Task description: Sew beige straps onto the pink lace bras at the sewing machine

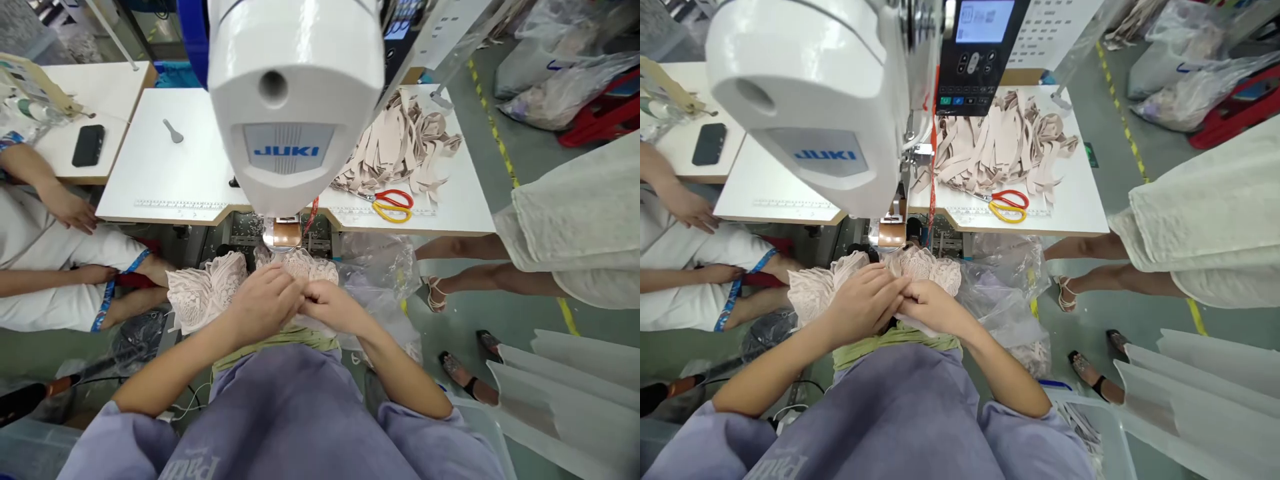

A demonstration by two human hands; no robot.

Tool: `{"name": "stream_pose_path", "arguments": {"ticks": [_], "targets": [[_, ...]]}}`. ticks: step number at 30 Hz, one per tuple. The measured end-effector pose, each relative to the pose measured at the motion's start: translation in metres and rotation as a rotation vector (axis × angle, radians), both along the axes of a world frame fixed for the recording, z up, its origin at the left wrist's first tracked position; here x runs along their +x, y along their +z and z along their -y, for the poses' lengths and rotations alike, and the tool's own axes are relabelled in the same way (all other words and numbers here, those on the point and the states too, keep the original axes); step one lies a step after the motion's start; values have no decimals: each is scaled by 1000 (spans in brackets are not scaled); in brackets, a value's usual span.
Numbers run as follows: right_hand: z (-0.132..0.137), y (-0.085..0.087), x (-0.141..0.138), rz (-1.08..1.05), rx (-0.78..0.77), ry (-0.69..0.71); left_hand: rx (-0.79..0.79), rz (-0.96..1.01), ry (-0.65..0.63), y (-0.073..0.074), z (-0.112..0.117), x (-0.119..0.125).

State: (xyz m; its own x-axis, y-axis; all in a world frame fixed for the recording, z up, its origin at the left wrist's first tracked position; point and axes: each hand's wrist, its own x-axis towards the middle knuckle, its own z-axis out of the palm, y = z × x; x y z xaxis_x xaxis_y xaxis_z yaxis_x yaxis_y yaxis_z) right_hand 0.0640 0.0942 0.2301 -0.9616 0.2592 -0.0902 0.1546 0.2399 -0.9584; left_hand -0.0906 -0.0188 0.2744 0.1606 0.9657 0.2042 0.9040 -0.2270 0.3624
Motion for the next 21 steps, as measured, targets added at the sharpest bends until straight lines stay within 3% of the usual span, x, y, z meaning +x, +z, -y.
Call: {"name": "stream_pose_path", "arguments": {"ticks": [2, 3, 5, 7, 9, 14, 18, 21], "targets": [[4, -6, -4, 40, 406, -8, -207, 46, 231, -15, -1, -4], [6, -10, -6, 49, 592, -46, -326, 171, 339, -24, 0, -7], [10, -22, -10, 33, 829, -138, -553, 642, 449, -41, 2, -12], [12, -32, -13, -25, 888, -188, -670, 1123, 424, -55, 6, -16], [12, -37, -14, -98, 832, -229, -651, 1352, 422, -62, 9, -17], [13, -32, -11, -195, 636, -467, -464, 1309, 392, -53, 19, -16], [16, -31, -16, -204, 590, -441, -396, 1141, 407, -45, 21, -17], [21, -34, -20, -255, 641, -481, -423, 1047, 456, -45, 19, -17]]}}
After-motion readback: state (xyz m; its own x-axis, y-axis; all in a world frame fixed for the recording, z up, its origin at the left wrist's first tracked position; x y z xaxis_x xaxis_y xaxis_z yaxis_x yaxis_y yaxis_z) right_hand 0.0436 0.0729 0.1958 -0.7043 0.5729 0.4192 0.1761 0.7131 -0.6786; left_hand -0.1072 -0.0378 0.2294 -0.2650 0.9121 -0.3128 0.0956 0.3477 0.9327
